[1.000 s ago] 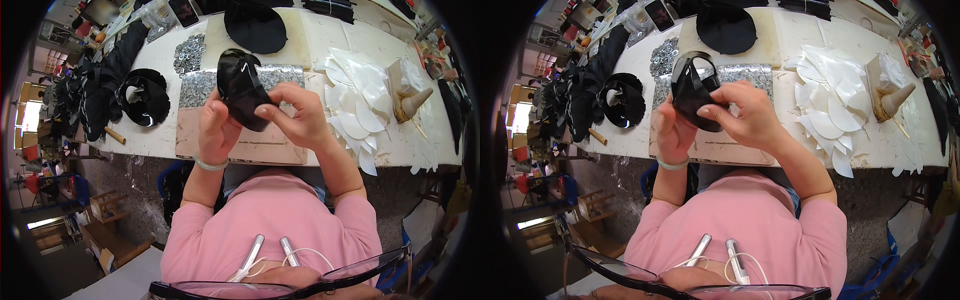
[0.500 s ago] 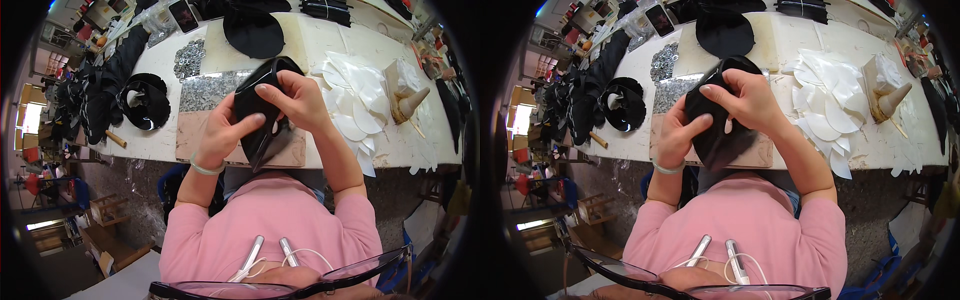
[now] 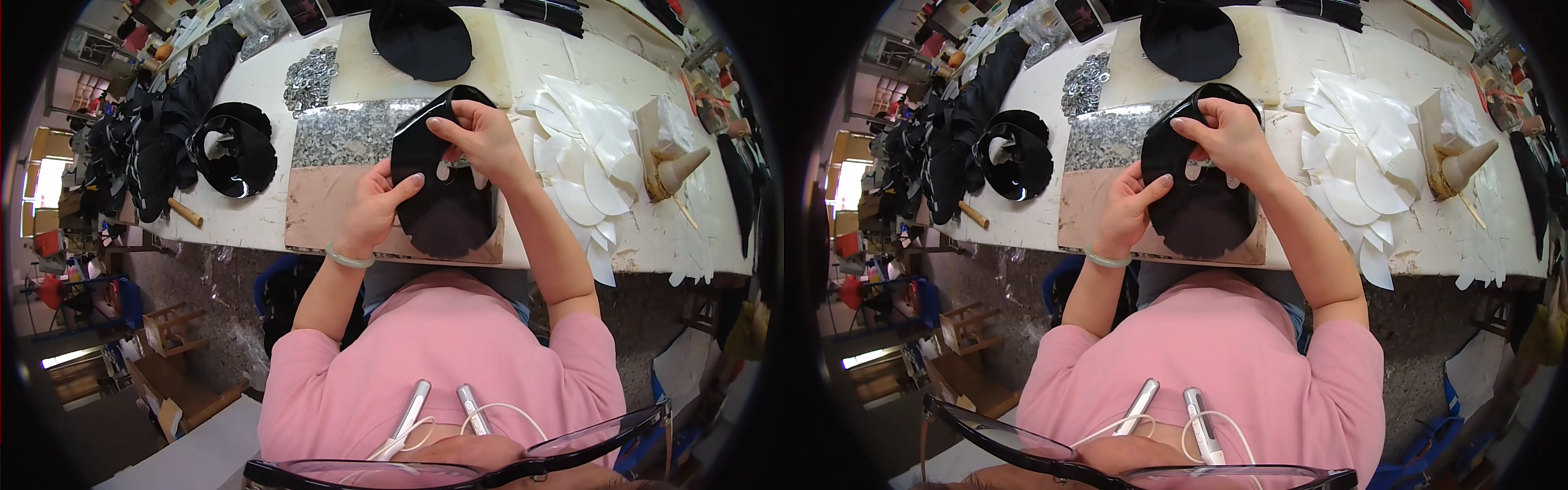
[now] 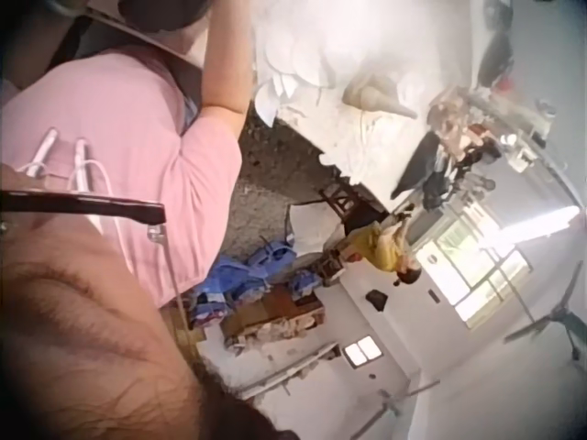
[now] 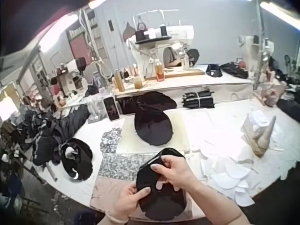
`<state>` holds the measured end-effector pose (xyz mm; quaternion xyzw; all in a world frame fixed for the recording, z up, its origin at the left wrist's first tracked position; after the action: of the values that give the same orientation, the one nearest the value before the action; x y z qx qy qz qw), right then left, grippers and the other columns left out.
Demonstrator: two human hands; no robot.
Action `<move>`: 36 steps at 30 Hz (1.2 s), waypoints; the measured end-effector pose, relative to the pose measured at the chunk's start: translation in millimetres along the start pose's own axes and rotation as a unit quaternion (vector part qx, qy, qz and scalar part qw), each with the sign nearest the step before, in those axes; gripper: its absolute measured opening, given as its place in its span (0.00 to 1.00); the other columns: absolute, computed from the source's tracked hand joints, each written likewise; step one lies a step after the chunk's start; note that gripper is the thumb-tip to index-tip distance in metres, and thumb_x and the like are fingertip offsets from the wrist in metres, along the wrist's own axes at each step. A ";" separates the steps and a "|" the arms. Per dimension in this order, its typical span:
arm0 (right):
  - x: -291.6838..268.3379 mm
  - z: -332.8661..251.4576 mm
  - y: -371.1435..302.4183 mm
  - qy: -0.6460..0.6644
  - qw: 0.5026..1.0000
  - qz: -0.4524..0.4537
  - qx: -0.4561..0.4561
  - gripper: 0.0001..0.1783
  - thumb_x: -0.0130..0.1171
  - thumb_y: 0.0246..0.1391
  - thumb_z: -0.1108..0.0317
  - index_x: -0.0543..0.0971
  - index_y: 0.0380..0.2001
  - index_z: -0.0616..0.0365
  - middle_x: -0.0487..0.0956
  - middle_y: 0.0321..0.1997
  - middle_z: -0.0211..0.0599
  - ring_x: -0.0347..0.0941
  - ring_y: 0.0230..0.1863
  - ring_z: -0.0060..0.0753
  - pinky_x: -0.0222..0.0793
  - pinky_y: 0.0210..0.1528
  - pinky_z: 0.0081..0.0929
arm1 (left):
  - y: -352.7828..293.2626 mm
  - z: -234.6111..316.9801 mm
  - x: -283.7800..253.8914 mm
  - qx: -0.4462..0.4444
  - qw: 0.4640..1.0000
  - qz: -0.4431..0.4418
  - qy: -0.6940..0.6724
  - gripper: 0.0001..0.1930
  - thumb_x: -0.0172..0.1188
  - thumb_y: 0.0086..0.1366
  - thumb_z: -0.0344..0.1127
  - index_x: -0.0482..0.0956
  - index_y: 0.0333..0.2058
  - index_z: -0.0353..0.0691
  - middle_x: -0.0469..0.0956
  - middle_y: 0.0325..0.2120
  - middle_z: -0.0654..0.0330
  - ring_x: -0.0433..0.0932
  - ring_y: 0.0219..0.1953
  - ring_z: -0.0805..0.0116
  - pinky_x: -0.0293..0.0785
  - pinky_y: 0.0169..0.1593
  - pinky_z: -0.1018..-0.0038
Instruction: The person assembles shoe upper components by inserting white stiffener pads into the upper pieces and pressing black fabric lining pieces into the interior by hand.
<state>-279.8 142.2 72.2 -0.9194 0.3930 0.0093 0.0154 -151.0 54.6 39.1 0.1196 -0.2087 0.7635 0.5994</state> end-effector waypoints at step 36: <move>-275.8 -115.4 36.2 -0.652 0.578 0.381 -0.310 0.11 0.51 0.49 0.74 0.79 0.35 0.55 0.79 0.36 0.37 0.77 0.38 0.39 0.75 0.36 0.35 | -26.0 -63.4 4.5 0.001 0.971 0.032 0.237 0.11 0.56 0.67 0.29 0.74 0.45 0.32 0.81 0.31 0.57 0.80 0.33 0.74 0.77 0.38 0.80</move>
<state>-496.0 312.3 194.8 -0.3809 0.5643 0.7321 -0.0232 -122.7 92.8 -10.4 -0.0706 -0.0636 0.7894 0.6065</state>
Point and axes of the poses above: each hand's wrist, its own y-axis towards the middle knuckle, its own x-axis out of the palm, z = x × y, the point moved 9 cm from there along y, towards the middle knuckle
